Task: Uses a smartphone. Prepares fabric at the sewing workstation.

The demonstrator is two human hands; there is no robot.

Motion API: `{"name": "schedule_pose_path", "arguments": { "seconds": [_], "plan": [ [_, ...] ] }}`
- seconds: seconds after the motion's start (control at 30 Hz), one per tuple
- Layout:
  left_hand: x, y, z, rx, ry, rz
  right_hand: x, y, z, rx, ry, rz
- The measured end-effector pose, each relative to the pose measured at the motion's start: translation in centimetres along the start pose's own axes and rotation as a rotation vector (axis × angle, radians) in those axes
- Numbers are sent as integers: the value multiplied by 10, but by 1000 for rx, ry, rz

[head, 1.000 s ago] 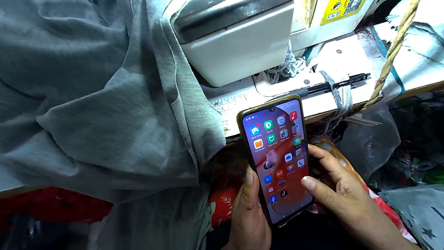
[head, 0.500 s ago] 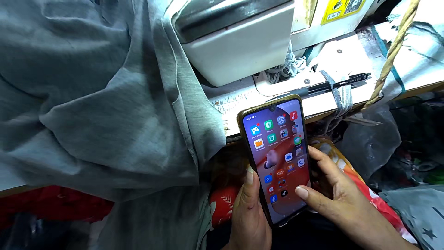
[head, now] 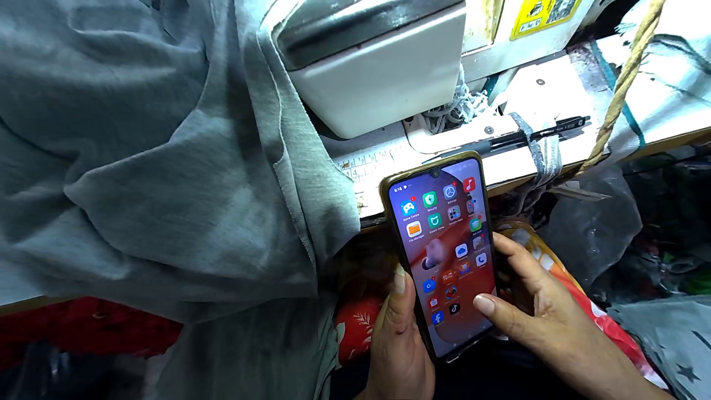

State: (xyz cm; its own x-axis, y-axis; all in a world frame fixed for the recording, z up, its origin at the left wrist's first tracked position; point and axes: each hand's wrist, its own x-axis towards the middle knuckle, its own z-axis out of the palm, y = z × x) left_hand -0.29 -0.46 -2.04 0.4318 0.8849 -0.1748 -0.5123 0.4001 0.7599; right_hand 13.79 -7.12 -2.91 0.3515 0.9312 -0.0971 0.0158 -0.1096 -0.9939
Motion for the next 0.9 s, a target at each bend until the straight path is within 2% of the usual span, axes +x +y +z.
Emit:
{"name": "schedule_pose_path", "arguments": {
  "seconds": [0.9],
  "plan": [
    [0, 0, 0, 0, 11, -3, 1, 2, 2, -22, 2, -12]
  ]
}}
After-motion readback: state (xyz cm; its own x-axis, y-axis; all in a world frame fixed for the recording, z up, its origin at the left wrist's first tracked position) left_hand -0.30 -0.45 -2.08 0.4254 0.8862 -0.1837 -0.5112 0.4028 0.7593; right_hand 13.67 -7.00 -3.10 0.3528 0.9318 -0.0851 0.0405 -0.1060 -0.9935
